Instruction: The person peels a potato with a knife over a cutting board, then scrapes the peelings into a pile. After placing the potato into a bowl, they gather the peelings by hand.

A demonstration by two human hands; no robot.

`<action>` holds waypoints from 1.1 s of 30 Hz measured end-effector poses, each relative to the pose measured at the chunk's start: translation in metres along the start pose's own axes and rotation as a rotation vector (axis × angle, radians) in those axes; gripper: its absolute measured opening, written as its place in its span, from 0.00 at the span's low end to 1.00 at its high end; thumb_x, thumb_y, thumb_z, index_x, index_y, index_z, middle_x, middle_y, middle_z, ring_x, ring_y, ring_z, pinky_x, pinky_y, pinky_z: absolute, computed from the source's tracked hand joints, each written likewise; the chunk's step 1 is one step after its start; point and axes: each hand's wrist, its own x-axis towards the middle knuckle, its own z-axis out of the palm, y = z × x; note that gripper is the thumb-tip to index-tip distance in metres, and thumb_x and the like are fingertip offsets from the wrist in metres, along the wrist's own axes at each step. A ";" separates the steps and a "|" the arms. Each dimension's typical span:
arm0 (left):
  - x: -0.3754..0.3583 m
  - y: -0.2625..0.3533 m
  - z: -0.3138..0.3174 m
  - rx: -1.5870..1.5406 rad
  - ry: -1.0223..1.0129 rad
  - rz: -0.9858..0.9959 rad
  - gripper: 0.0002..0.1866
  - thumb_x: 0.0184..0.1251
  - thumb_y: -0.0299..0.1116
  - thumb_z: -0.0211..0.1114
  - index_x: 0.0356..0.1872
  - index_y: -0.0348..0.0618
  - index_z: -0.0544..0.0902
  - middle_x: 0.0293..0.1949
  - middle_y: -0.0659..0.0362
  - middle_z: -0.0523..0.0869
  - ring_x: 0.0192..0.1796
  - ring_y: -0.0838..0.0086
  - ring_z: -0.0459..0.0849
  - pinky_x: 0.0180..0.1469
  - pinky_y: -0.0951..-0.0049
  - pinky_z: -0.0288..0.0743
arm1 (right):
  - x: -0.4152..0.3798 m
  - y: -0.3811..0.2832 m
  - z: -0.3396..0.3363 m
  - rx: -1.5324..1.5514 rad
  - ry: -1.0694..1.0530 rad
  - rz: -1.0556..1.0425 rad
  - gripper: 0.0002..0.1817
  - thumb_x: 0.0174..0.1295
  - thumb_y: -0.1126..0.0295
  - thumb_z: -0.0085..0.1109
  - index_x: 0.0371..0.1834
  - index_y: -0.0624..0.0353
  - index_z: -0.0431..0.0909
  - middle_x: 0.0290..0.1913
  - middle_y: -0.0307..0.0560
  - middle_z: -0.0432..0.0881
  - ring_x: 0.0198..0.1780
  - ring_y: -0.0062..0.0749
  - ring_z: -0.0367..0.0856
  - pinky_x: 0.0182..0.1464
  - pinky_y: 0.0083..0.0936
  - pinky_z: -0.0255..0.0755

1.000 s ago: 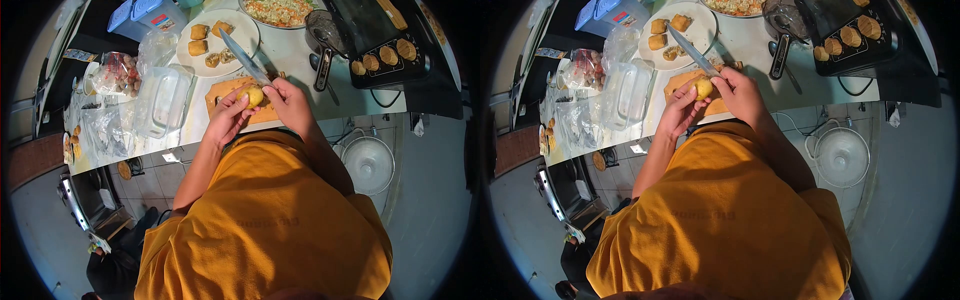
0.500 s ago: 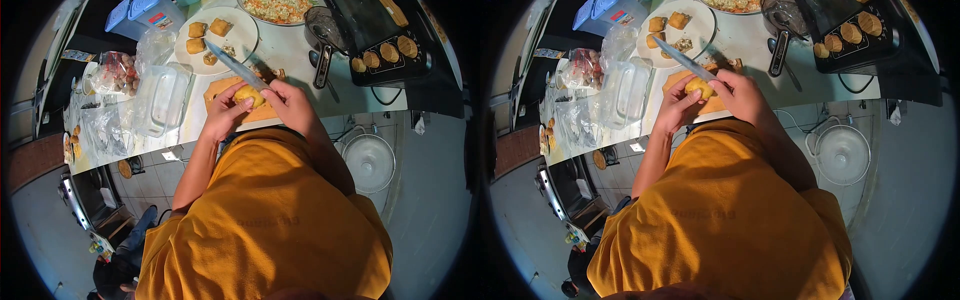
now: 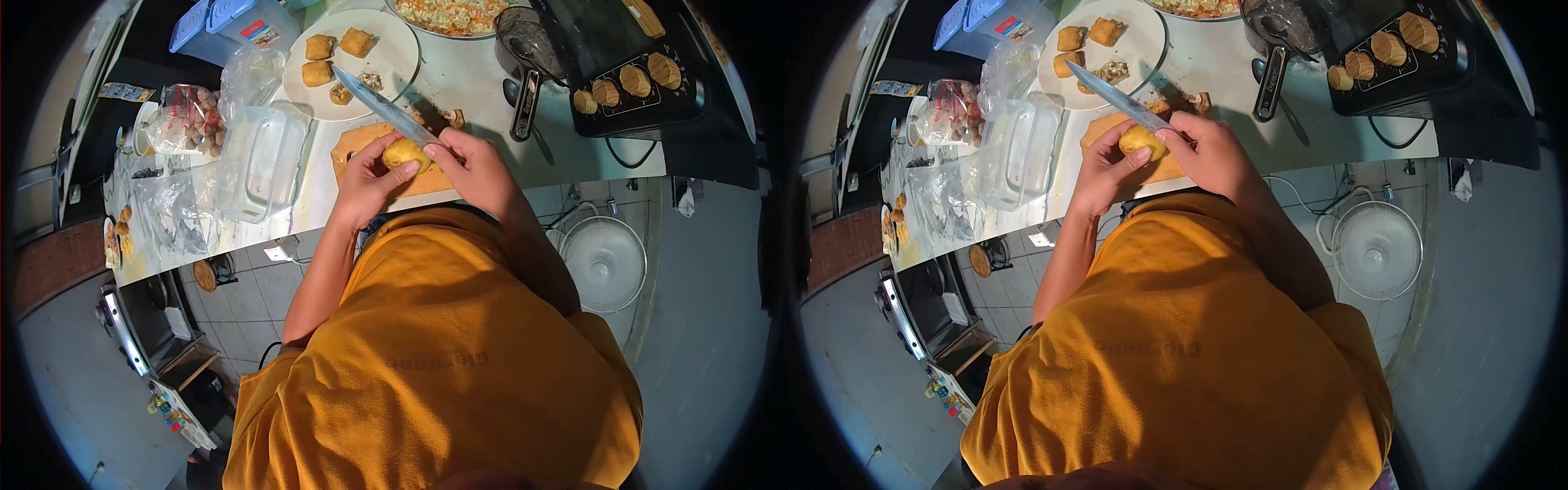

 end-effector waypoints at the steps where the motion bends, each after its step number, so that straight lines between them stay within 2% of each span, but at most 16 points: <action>1: 0.000 -0.001 -0.001 0.000 0.001 -0.002 0.26 0.63 0.25 0.69 0.62 0.35 0.73 0.44 0.62 0.83 0.41 0.83 0.78 0.44 0.82 0.75 | 0.002 0.005 0.002 -0.002 0.005 -0.009 0.13 0.69 0.69 0.55 0.28 0.63 0.70 0.21 0.31 0.62 0.26 0.13 0.57 0.27 0.18 0.55; 6: 0.002 -0.006 0.002 -0.036 0.016 -0.038 0.26 0.63 0.24 0.69 0.62 0.33 0.72 0.44 0.61 0.82 0.42 0.82 0.79 0.45 0.81 0.75 | 0.005 0.010 0.003 0.002 0.069 -0.025 0.11 0.69 0.69 0.55 0.30 0.63 0.71 0.23 0.31 0.63 0.27 0.12 0.58 0.28 0.17 0.55; 8: 0.002 -0.006 -0.001 -0.009 0.021 -0.033 0.26 0.63 0.25 0.69 0.62 0.33 0.72 0.44 0.61 0.82 0.42 0.82 0.79 0.45 0.82 0.75 | -0.001 -0.003 -0.001 -0.099 -0.057 0.017 0.11 0.70 0.69 0.54 0.30 0.62 0.71 0.24 0.30 0.64 0.28 0.11 0.58 0.28 0.16 0.55; 11: 0.003 -0.007 -0.003 0.033 0.010 -0.042 0.27 0.64 0.26 0.69 0.63 0.33 0.72 0.44 0.61 0.82 0.42 0.83 0.79 0.45 0.82 0.76 | 0.011 0.028 0.008 0.086 0.032 -0.008 0.11 0.70 0.68 0.55 0.29 0.61 0.71 0.23 0.29 0.63 0.28 0.11 0.58 0.28 0.16 0.55; 14: 0.005 -0.009 -0.002 0.018 0.021 -0.053 0.27 0.64 0.27 0.69 0.63 0.33 0.72 0.44 0.61 0.82 0.42 0.82 0.80 0.45 0.81 0.76 | 0.009 0.021 0.007 0.136 0.026 -0.004 0.12 0.70 0.68 0.55 0.28 0.60 0.71 0.23 0.29 0.63 0.28 0.10 0.57 0.27 0.16 0.54; 18: 0.002 -0.007 -0.002 -0.027 0.008 -0.034 0.27 0.64 0.27 0.69 0.63 0.34 0.72 0.44 0.61 0.82 0.42 0.82 0.80 0.45 0.81 0.76 | 0.004 0.012 0.002 0.042 -0.050 0.012 0.13 0.70 0.68 0.55 0.27 0.60 0.70 0.23 0.29 0.63 0.27 0.10 0.57 0.27 0.15 0.54; 21: 0.001 -0.008 0.001 -0.013 -0.004 -0.023 0.27 0.63 0.27 0.69 0.63 0.34 0.72 0.44 0.61 0.82 0.42 0.82 0.80 0.45 0.81 0.76 | 0.008 0.015 0.003 0.063 0.039 -0.013 0.14 0.70 0.68 0.54 0.26 0.59 0.68 0.23 0.29 0.63 0.27 0.10 0.57 0.27 0.15 0.54; 23: 0.003 -0.009 0.000 0.001 0.009 -0.002 0.27 0.63 0.27 0.69 0.62 0.34 0.72 0.44 0.61 0.82 0.41 0.82 0.79 0.44 0.81 0.76 | 0.000 -0.001 0.000 0.164 -0.060 0.123 0.14 0.70 0.68 0.54 0.26 0.59 0.68 0.23 0.29 0.63 0.27 0.10 0.58 0.27 0.16 0.54; 24: 0.002 -0.009 -0.001 0.014 0.022 0.016 0.27 0.63 0.26 0.69 0.62 0.34 0.72 0.44 0.61 0.82 0.41 0.83 0.79 0.44 0.82 0.75 | 0.001 0.006 0.001 0.165 -0.062 0.126 0.14 0.70 0.68 0.54 0.26 0.59 0.68 0.23 0.29 0.63 0.27 0.10 0.58 0.27 0.16 0.54; 26: -0.002 -0.008 0.001 0.077 0.009 0.030 0.27 0.62 0.26 0.70 0.62 0.33 0.72 0.43 0.62 0.82 0.41 0.83 0.78 0.43 0.82 0.75 | 0.006 0.026 0.005 0.092 -0.038 0.021 0.14 0.70 0.68 0.54 0.26 0.59 0.68 0.23 0.28 0.63 0.27 0.10 0.58 0.27 0.16 0.54; 29: -0.001 -0.009 0.003 0.166 0.014 0.050 0.28 0.61 0.26 0.70 0.62 0.33 0.72 0.43 0.62 0.82 0.40 0.84 0.78 0.42 0.83 0.74 | 0.010 0.028 0.005 0.049 0.043 0.006 0.13 0.70 0.67 0.54 0.27 0.60 0.69 0.23 0.28 0.63 0.27 0.10 0.57 0.26 0.16 0.54; 33: 0.001 -0.012 -0.002 0.185 0.023 0.072 0.28 0.61 0.26 0.71 0.62 0.32 0.72 0.43 0.63 0.83 0.39 0.84 0.78 0.42 0.84 0.74 | 0.003 0.017 0.005 0.035 -0.040 -0.032 0.13 0.70 0.67 0.54 0.27 0.60 0.69 0.22 0.28 0.63 0.27 0.10 0.57 0.26 0.16 0.53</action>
